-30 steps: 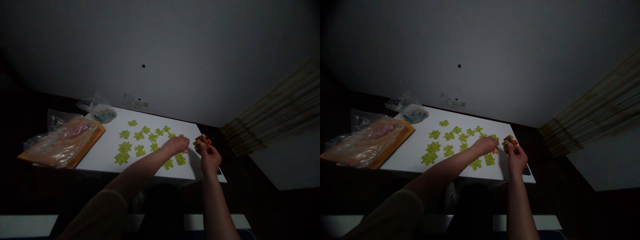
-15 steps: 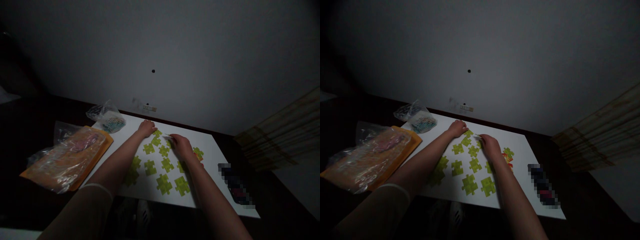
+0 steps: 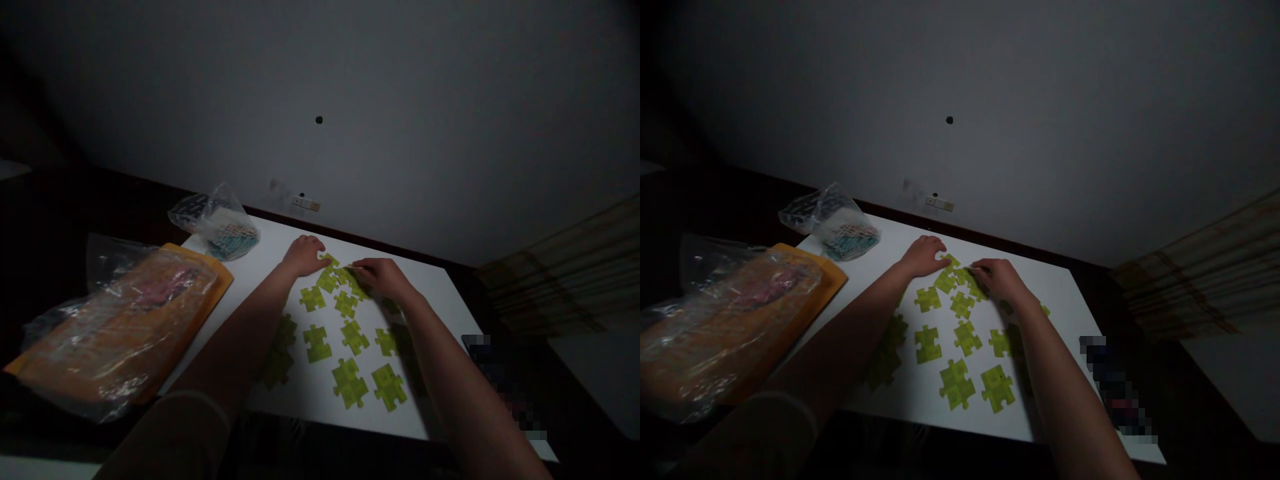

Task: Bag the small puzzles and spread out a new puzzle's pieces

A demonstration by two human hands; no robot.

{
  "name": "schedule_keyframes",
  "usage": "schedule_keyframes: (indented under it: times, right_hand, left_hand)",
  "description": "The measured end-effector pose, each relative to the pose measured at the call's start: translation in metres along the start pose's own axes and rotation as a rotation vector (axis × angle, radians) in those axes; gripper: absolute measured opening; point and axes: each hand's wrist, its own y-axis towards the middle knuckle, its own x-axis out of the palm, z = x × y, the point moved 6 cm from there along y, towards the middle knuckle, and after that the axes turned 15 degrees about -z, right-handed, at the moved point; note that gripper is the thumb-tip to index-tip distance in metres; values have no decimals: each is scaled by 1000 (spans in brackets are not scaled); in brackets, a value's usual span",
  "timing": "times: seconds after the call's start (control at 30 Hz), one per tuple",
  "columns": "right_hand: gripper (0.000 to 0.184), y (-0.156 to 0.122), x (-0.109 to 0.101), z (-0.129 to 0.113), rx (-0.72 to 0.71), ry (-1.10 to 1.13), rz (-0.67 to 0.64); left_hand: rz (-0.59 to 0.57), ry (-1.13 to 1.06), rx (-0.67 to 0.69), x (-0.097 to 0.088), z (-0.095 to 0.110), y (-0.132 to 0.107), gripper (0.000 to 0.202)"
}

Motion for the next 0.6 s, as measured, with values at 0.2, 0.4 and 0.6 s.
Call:
schedule_keyframes:
  times: [0.2, 0.4, 0.6]
  right_hand:
    - [35, 17, 8, -12, -48, -75, 73]
    - [53, 13, 21, -18, -104, -118, -75]
    - [57, -70, -35, 43, 173, -58, 189]
  left_hand:
    - [-22, 22, 13, 2, -1, -1, 52]
    - [-17, 91, -5, -2, 0, -1, 48]
    - [-29, 162, -2, -10, 8, -2, 44]
